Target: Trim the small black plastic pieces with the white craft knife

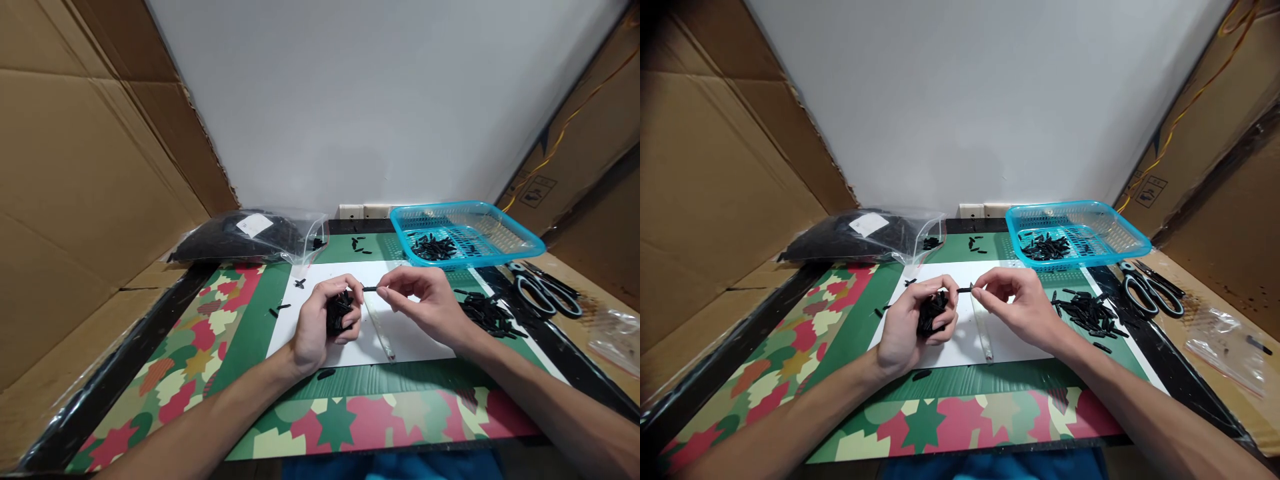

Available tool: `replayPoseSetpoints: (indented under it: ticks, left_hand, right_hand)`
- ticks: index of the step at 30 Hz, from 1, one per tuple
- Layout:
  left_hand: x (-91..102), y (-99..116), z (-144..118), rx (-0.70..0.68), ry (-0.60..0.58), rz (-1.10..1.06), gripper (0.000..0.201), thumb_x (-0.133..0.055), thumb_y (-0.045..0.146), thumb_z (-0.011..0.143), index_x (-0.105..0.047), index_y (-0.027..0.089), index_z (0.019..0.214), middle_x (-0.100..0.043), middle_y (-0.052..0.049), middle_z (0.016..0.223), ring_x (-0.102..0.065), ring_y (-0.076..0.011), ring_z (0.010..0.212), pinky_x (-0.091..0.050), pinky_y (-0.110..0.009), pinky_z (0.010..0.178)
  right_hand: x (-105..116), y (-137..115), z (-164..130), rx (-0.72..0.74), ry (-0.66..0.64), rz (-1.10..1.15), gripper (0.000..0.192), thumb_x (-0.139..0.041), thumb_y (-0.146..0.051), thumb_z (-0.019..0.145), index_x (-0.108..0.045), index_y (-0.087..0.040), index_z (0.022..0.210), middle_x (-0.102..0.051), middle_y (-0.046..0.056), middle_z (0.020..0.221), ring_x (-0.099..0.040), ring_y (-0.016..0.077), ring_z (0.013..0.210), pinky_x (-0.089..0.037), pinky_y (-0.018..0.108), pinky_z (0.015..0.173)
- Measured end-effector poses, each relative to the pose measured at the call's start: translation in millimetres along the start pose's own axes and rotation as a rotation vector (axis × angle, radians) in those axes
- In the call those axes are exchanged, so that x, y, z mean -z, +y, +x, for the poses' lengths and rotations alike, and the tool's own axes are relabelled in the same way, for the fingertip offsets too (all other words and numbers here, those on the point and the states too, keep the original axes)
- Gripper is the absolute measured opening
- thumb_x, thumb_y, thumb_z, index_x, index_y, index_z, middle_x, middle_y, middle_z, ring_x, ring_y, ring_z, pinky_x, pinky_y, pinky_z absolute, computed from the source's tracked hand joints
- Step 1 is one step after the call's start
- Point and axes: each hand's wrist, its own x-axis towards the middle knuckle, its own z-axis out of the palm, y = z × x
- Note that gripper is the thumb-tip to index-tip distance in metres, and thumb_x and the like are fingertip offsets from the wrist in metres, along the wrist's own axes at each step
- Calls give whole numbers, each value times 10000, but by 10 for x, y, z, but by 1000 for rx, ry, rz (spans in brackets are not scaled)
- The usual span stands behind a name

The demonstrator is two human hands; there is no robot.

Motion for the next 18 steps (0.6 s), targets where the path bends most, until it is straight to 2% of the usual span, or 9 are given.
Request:
replayPoseSetpoints:
  ticks: [3, 5, 9, 11, 12, 14, 16, 18]
  left_hand:
    - [9, 9, -11, 16, -17, -26, 264, -577, 396, 838, -645, 157, 749, -413, 33, 502, -307, -80, 400, -232, -166, 380]
    - [19, 12, -15, -3, -27, -43, 224, -579, 364, 794, -637, 158, 730, -405, 32, 490, -303, -82, 399, -229, -167, 383]
    - [26, 14, -21, -26, -38, -57, 149, -584, 301, 726, -626, 160, 708, -402, 31, 467, -273, -77, 396, -219, -164, 377]
    - [23, 11, -24, -20, -46, -50, 136, -581, 287, 719, -629, 159, 719, -401, 34, 456, -255, -74, 393, -214, -163, 375]
    - [23, 8, -26, -16, -49, -46, 135, -578, 285, 721, -629, 160, 726, -403, 34, 451, -249, -73, 391, -213, -164, 375]
    - [27, -3, -28, -8, -54, -35, 136, -569, 280, 719, -630, 160, 740, -410, 33, 446, -240, -72, 389, -212, -166, 377]
    - [40, -19, -26, 7, -63, -24, 137, -562, 269, 699, -627, 160, 750, -420, 31, 447, -234, -71, 389, -212, -167, 380]
    - [57, -39, -22, 30, -75, -9, 141, -556, 251, 672, -623, 160, 757, -430, 29, 453, -236, -71, 395, -218, -167, 384]
  right_hand:
    - [66, -20, 22, 26, 101, -102, 235, -763, -397, 962, -767, -187, 856, -673, 10, 676, -557, 129, 567, -406, 261, 517]
    - [168, -13, 60, 44, 224, -234, 252, -740, -413, 966, -759, -192, 846, -684, 18, 678, -569, 144, 567, -413, 276, 526]
    - [480, 56, 158, 50, 583, -814, 206, -733, -384, 951, -789, -206, 862, -740, 39, 703, -592, 177, 596, -362, 303, 584]
    - [607, 92, 192, 15, 681, -1018, 212, -734, -396, 948, -801, -210, 873, -748, 49, 698, -594, 191, 595, -302, 303, 578]
    - [639, 100, 199, 21, 685, -1046, 228, -729, -407, 952, -799, -208, 864, -737, 48, 680, -588, 191, 587, -295, 303, 574]
    - [618, 87, 186, 97, 577, -954, 255, -713, -417, 968, -779, -204, 844, -699, 31, 645, -550, 172, 556, -326, 299, 565]
    - [486, 33, 136, 200, 344, -745, 242, -697, -403, 994, -758, -209, 862, -669, 6, 643, -489, 145, 526, -371, 289, 552]
    - [283, -45, 59, 236, 91, -548, 205, -676, -375, 1030, -762, -219, 928, -673, 0, 685, -478, 133, 523, -382, 275, 525]
